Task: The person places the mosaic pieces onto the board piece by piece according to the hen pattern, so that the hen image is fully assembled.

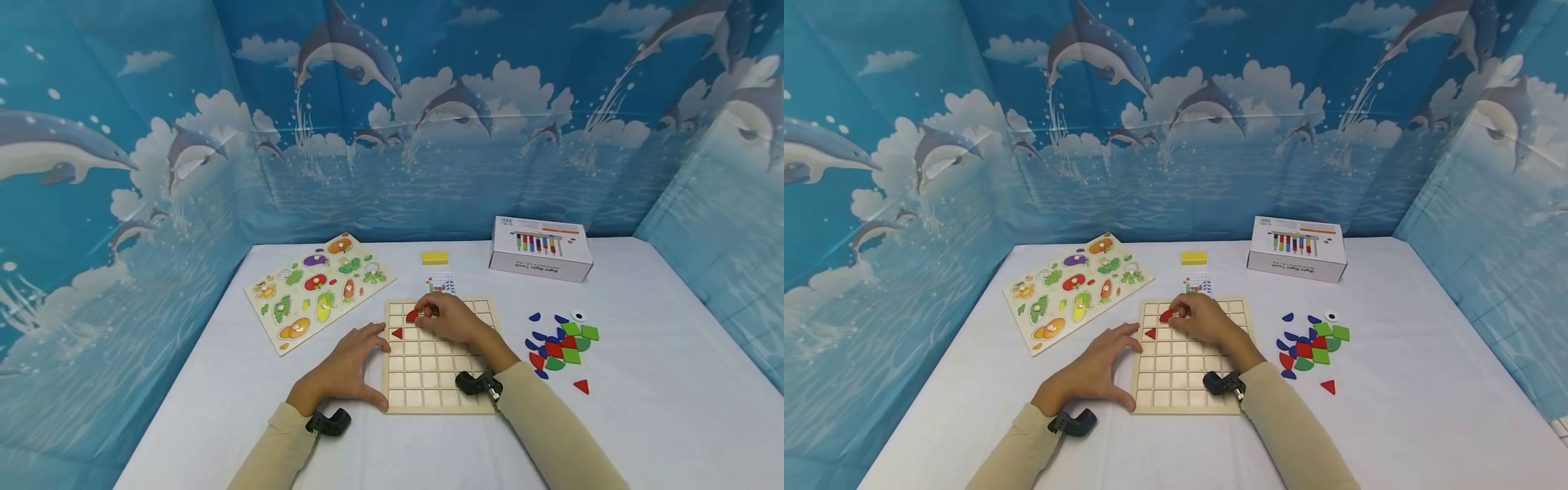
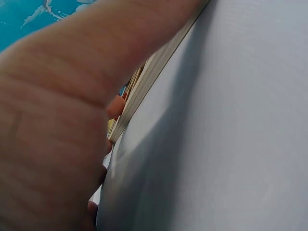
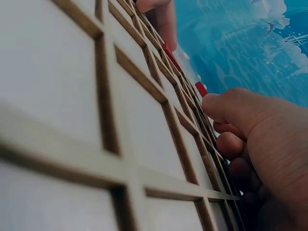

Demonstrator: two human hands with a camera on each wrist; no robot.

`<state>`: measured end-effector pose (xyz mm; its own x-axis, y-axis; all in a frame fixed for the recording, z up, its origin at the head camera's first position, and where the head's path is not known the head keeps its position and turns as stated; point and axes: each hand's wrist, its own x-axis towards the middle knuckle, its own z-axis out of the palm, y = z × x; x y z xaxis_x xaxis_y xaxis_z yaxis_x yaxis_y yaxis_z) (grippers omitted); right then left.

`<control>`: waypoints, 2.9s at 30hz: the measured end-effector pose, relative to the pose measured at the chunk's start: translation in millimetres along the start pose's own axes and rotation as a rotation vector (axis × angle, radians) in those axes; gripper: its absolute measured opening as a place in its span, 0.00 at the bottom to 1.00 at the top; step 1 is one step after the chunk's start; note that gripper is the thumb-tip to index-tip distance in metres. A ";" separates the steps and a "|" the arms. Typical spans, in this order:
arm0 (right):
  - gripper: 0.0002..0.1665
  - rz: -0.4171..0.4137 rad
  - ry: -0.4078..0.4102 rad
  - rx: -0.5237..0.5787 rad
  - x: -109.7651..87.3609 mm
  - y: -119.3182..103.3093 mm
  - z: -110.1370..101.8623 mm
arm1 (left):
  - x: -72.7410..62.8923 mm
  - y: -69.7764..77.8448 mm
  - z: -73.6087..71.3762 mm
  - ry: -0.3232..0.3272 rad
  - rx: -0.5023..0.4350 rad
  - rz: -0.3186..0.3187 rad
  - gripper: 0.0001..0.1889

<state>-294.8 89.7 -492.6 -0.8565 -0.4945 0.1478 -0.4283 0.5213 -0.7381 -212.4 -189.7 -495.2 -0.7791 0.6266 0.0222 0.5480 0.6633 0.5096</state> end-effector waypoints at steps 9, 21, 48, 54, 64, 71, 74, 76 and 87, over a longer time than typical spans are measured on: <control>0.11 -0.056 0.005 -0.040 -0.1 -2.1 0.4 | 0.0 0.0 -0.4 0.001 -0.013 -0.002 0.48; 0.12 -0.064 0.010 -0.053 -0.5 -2.9 1.0 | 0.5 -0.1 -0.4 0.003 -0.006 -0.009 0.48; 0.09 -0.082 0.000 -0.045 -4.1 -5.0 1.5 | 0.0 -2.3 2.3 0.009 0.000 0.001 0.48; 0.09 -0.093 0.002 -0.043 -4.2 -4.0 1.4 | -0.4 -1.7 2.0 0.007 -0.003 0.000 0.48; 0.09 -0.083 0.000 -0.056 -2.8 -4.1 1.3 | -0.6 -1.2 0.9 0.007 -0.012 0.007 0.48; 0.10 -0.072 0.002 -0.052 -3.5 -3.3 1.5 | -0.2 -2.0 2.6 0.008 -0.009 0.009 0.48; 0.10 -0.071 0.005 -0.051 -4.0 -2.4 1.4 | 0.3 -2.5 3.1 0.009 -0.016 0.010 0.48; 0.10 -0.071 0.004 -0.053 -4.3 -2.3 1.2 | 0.8 -3.0 3.4 0.010 -0.019 0.010 0.48; 0.11 -0.087 -0.005 -0.069 -5.9 -3.3 -2.3 | 2.7 -3.5 4.3 0.027 -0.024 0.025 0.48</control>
<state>-289.0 92.5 -489.5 -0.8136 -0.5437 0.2059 -0.5202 0.5226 -0.6755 -215.1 -188.6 -500.6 -0.7733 0.6314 0.0578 0.5600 0.6375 0.5291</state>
